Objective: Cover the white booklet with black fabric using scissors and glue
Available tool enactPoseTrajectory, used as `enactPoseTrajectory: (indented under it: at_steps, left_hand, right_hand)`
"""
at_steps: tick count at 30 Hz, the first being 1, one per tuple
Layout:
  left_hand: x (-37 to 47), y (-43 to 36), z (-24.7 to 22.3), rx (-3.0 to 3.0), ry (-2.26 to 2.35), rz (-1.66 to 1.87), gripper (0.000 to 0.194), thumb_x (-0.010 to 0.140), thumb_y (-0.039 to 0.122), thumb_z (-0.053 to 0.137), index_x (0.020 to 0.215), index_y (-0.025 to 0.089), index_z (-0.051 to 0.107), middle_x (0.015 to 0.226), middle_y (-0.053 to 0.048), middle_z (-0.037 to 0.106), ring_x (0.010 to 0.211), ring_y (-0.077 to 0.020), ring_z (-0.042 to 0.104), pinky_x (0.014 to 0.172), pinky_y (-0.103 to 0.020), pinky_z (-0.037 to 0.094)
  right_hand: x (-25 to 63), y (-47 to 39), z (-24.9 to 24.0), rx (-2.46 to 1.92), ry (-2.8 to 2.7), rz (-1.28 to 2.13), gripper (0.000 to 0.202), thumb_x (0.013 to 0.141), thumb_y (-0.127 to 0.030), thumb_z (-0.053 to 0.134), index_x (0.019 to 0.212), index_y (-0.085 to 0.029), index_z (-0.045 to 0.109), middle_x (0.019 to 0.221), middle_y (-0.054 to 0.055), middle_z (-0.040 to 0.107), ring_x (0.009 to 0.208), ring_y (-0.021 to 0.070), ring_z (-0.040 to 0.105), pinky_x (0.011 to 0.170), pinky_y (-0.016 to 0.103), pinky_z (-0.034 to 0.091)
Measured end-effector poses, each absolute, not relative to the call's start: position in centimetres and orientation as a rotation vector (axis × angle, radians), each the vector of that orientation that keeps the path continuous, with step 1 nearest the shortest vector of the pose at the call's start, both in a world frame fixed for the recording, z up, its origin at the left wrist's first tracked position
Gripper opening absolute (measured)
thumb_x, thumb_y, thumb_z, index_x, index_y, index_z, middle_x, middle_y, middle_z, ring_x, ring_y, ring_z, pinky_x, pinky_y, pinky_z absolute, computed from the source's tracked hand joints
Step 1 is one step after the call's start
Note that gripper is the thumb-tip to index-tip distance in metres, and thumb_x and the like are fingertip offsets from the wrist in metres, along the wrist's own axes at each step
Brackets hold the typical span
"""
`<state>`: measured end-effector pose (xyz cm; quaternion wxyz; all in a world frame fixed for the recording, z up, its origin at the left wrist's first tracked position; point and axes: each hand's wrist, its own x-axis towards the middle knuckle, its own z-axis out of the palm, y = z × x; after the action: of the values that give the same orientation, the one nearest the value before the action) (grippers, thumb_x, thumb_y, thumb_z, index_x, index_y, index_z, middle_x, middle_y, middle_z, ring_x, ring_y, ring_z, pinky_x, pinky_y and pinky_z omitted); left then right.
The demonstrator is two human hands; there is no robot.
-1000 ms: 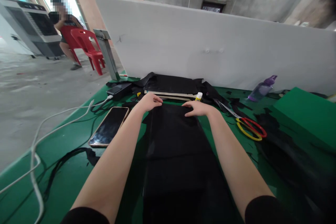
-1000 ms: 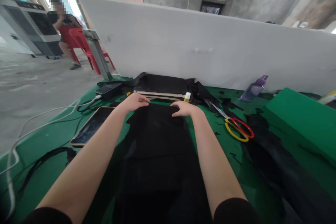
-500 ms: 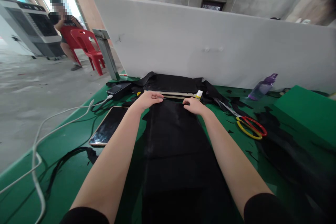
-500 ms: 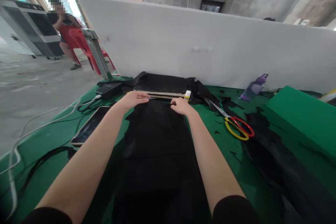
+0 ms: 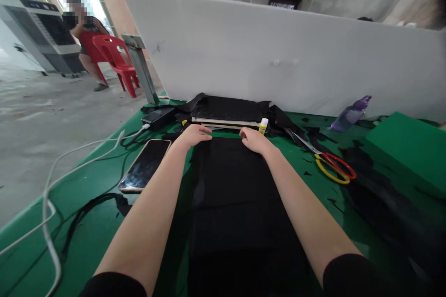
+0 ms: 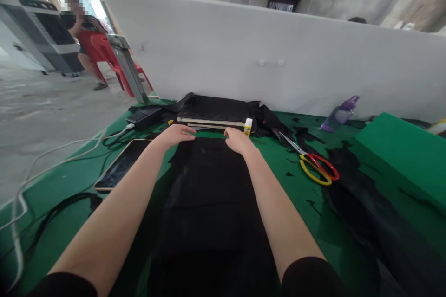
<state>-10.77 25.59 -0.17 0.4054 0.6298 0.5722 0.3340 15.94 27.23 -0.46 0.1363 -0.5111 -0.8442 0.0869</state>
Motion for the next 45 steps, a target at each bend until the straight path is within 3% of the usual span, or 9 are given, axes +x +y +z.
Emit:
enactPoseTrajectory:
  at_steps: [7, 14, 18, 22, 30, 34, 37, 40, 45]
  left_hand:
    - [-11.3, 26.3, -1.5, 1.595, 1.495, 0.834, 0.031, 0.063, 0.024, 0.076, 0.092, 0.012, 0.07, 0.078, -0.008, 0.071, 0.084, -0.0247, 0.066, 0.083, -0.036, 0.048]
    - [-11.2, 26.2, -1.5, 1.6, 1.483, 0.872, 0.03, 0.063, 0.024, 0.075, 0.09, 0.012, 0.071, 0.071, -0.007, 0.07, 0.077, -0.0233, 0.066, 0.077, -0.035, 0.048]
    - [-11.2, 26.2, -1.6, 1.598, 1.433, 0.918, 0.025, 0.063, 0.019, 0.075, 0.087, 0.013, 0.071, 0.068, -0.004, 0.069, 0.076, -0.0209, 0.066, 0.077, -0.033, 0.049]
    - [-11.2, 26.1, -1.3, 1.595, 1.364, 0.96, 0.027, 0.065, 0.017, 0.074, 0.091, 0.012, 0.07, 0.074, -0.005, 0.07, 0.078, -0.0191, 0.066, 0.079, -0.031, 0.049]
    - [-11.2, 25.6, -1.0, 1.598, 1.364, 0.99, 0.028, 0.065, 0.018, 0.074, 0.092, 0.011, 0.07, 0.074, -0.006, 0.071, 0.077, -0.0196, 0.066, 0.079, -0.032, 0.049]
    - [-11.5, 25.9, -1.6, 1.6, 1.407, 0.983, 0.029, 0.062, 0.02, 0.076, 0.089, 0.012, 0.072, 0.066, -0.004, 0.068, 0.073, -0.0206, 0.065, 0.075, -0.033, 0.049]
    - [-11.6, 26.0, -2.0, 1.588, 1.402, 0.978, 0.03, 0.062, 0.02, 0.076, 0.09, 0.012, 0.072, 0.063, -0.002, 0.068, 0.071, -0.02, 0.065, 0.074, -0.032, 0.048]
    - [-11.7, 25.9, -2.0, 1.568, 1.377, 0.981, 0.031, 0.063, 0.02, 0.075, 0.093, 0.012, 0.071, 0.066, -0.003, 0.069, 0.072, -0.0197, 0.065, 0.076, -0.032, 0.049]
    - [-11.9, 25.6, -1.8, 1.514, 1.326, 1.002, 0.038, 0.061, 0.021, 0.078, 0.098, 0.012, 0.07, 0.072, -0.005, 0.071, 0.079, -0.0221, 0.067, 0.08, -0.035, 0.049]
  right_hand:
    - [15.9, 25.0, 3.4, -1.435, -2.555, 0.285, 0.051, 0.073, -0.02, 0.057, 0.123, -0.02, 0.052, 0.129, 0.01, 0.054, 0.104, 0.0258, 0.058, 0.086, 0.036, 0.046]
    - [13.6, 15.8, 9.3, -1.1, -2.689, 0.344, 0.06, 0.083, -0.035, 0.052, 0.14, -0.02, 0.038, 0.14, 0.008, 0.046, 0.127, 0.0258, 0.045, 0.104, 0.039, 0.038]
    - [11.8, 8.1, 7.3, -0.987, -2.902, 0.433, 0.081, 0.081, -0.046, 0.057, 0.146, -0.01, 0.026, 0.154, 0.014, 0.019, 0.142, 0.0292, 0.013, 0.116, 0.045, 0.016]
    - [10.3, 2.8, 4.0, -0.878, -2.973, 0.782, 0.093, 0.082, -0.069, 0.038, 0.148, -0.009, 0.012, 0.155, 0.012, 0.004, 0.144, 0.0242, 0.003, 0.118, 0.041, 0.006]
    - [7.8, 0.3, 2.5, -0.942, -2.852, 0.922, 0.093, 0.085, -0.065, 0.037, 0.146, 0.001, 0.012, 0.153, 0.018, -0.003, 0.143, 0.0237, -0.009, 0.116, 0.04, -0.009]
    - [7.6, 1.7, 3.9, -0.621, -2.684, 1.372, 0.086, 0.084, -0.056, 0.05, 0.148, -0.01, 0.015, 0.154, 0.016, 0.015, 0.144, 0.0245, 0.007, 0.116, 0.046, -0.003]
    - [7.5, 6.0, 5.1, -0.488, -2.157, 1.742, 0.059, 0.091, -0.045, 0.042, 0.143, -0.018, 0.03, 0.139, 0.013, 0.048, 0.129, 0.0209, 0.044, 0.108, 0.044, 0.031]
    - [7.4, 12.7, 5.2, -0.747, -1.866, 1.464, 0.041, 0.091, -0.039, 0.04, 0.125, -0.018, 0.052, 0.109, 0.011, 0.066, 0.097, 0.0188, 0.064, 0.095, 0.041, 0.045]
    - [6.8, 22.3, 2.6, -1.383, -1.856, 0.629, 0.028, 0.086, -0.024, 0.044, 0.105, -0.02, 0.063, 0.103, 0.008, 0.067, 0.098, 0.0198, 0.061, 0.089, 0.037, 0.045]
